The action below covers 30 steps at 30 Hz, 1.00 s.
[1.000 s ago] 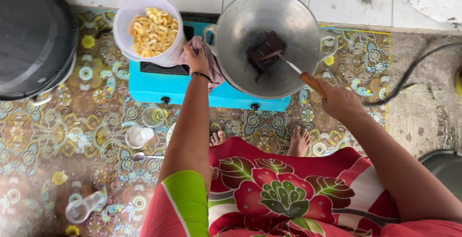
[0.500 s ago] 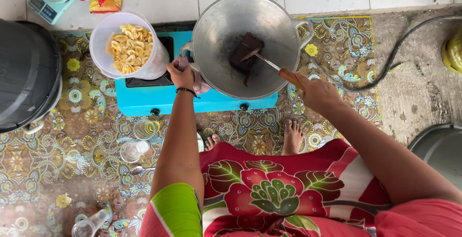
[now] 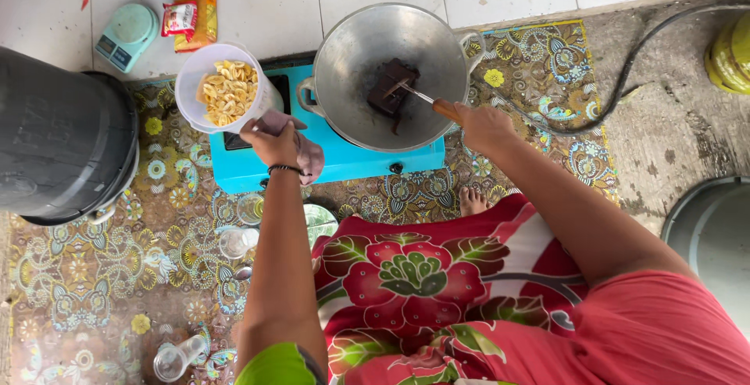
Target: The person transfers a block of chocolate from a plate into a wok on a portable gas stove. They then use a spatula to stir and break up the chocolate as it melts in the wok.
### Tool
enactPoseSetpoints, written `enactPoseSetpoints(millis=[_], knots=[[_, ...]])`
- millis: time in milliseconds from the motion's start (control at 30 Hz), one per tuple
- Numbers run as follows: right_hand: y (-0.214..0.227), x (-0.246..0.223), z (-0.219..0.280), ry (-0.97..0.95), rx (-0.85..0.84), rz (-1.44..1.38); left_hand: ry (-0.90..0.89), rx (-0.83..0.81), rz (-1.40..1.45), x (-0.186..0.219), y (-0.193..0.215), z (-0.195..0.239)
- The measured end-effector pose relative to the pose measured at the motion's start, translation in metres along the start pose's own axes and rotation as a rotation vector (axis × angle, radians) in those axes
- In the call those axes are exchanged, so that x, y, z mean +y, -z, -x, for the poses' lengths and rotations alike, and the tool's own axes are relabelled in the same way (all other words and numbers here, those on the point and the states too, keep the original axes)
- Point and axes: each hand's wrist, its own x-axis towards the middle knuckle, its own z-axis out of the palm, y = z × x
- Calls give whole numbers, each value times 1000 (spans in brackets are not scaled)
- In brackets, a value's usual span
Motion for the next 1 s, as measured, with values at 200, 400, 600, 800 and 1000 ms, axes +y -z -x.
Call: enactPoseSetpoints(millis=[200, 400, 600, 800, 1000], knots=[[15, -23, 7, 30, -8, -35, 70, 45, 137, -15, 19, 13], [23, -31, 10, -28, 14, -106, 4, 147, 39, 14, 6, 15], [44, -35, 17, 20, 70, -144, 66, 277, -68, 38, -1, 31], [41, -64, 23, -38, -42, -56, 93, 181, -132, 52, -5, 51], [24, -33, 20, -24, -43, -96, 179, -162, -123, -23, -16, 25]])
